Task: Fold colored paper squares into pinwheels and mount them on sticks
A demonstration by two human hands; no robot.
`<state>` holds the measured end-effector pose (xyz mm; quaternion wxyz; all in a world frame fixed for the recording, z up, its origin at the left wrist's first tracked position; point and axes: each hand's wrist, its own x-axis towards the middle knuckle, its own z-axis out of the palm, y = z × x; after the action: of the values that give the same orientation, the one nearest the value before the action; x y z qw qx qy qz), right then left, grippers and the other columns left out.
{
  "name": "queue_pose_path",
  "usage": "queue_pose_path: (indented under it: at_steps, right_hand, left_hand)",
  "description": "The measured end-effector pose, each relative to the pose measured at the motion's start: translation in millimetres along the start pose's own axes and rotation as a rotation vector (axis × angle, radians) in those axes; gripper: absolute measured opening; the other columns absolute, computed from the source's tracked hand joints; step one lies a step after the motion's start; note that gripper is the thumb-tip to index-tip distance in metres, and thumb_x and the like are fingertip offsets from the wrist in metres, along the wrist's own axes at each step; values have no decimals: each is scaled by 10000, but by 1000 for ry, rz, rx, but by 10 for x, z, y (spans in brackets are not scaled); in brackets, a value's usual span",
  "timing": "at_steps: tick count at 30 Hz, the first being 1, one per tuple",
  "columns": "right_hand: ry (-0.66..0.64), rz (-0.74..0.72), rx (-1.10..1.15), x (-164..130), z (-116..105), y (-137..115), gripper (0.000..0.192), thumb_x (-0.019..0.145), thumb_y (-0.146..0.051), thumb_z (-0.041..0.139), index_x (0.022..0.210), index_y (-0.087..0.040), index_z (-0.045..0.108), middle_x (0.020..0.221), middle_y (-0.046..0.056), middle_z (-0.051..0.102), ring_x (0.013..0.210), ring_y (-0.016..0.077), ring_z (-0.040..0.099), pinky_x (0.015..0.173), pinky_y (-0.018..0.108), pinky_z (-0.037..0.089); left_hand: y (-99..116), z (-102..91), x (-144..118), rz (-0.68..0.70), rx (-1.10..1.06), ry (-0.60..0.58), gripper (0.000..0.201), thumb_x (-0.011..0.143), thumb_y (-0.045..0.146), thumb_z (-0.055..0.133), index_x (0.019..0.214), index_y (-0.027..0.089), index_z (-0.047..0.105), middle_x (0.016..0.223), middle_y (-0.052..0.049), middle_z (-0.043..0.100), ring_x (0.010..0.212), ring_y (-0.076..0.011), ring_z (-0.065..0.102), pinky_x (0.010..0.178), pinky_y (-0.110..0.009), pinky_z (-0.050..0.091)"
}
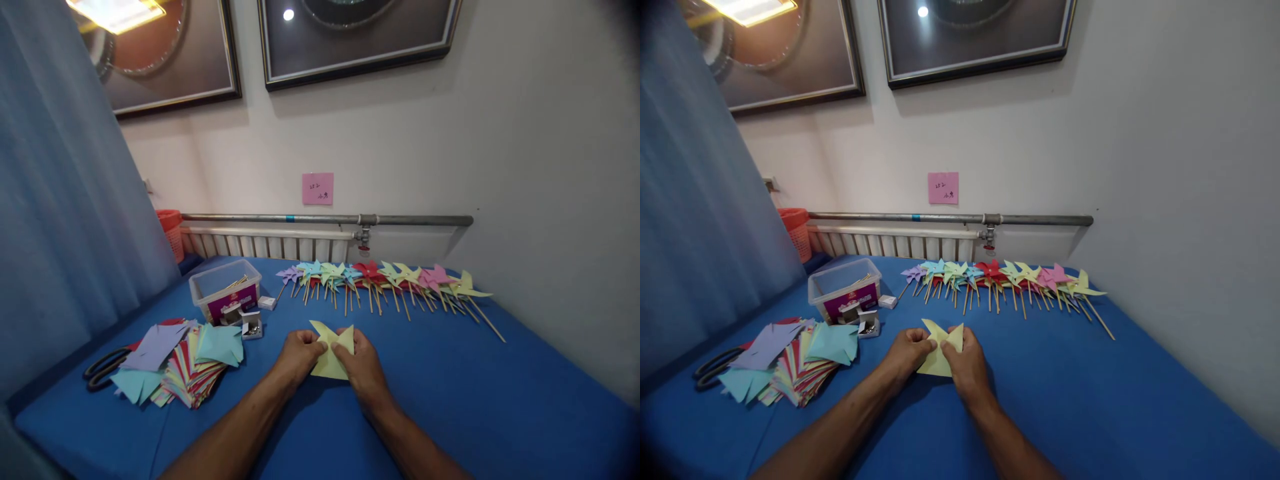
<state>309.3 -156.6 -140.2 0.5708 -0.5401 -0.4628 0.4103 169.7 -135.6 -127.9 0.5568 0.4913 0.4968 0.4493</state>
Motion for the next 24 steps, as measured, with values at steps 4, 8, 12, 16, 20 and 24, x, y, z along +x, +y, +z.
queue_pose_path:
  at_steps: [4,8,12,16,20,24]
  right_hand:
    - [2,4,-18,6,9,9,345,657,-378,684,958,-220,624,755,26,724,671,240,678,602,326,531]
    - [9,-19,-41,14,0,21,339,663,-380,682,956,-217,631,739,25,721,683,246,680,605,327,531]
    - [20,-7,-47,18,1,32,331,662,-378,676,948,-220,629,754,26,725,687,246,688,605,325,534]
    - [26,8,-70,25,1,40,317,652,-375,663,926,-221,632,748,32,731,677,250,687,596,329,526]
    - [19,5,-63,21,-2,8,308,643,-374,658,909,-219,632,745,35,729,665,246,679,592,328,522]
    - [22,5,-63,3,-1,-40,296,638,-363,658,895,-218,631,744,38,726,668,247,675,588,326,516]
  left_hand:
    - [-31,9,10,33,15,20,249,609,310,726,544,182,522,458,39,504,429,-83,394,449,-222,281]
    - [-36,6,1,37,33,32,266,610,345,738,553,178,539,462,37,501,438,-84,399,448,-221,282]
    - [-41,18,-3,44,16,21,285,601,360,750,550,183,532,476,37,504,431,-83,396,442,-226,275]
    - [-57,33,13,23,-3,20,239,598,305,727,546,184,527,466,35,504,421,-87,396,442,-229,285]
    - [-59,29,29,7,-11,-1,226,580,267,722,541,190,513,456,42,496,410,-84,384,439,-231,281]
    - [-36,28,23,-1,-23,0,224,567,268,727,540,187,520,456,42,501,417,-88,399,444,-232,296]
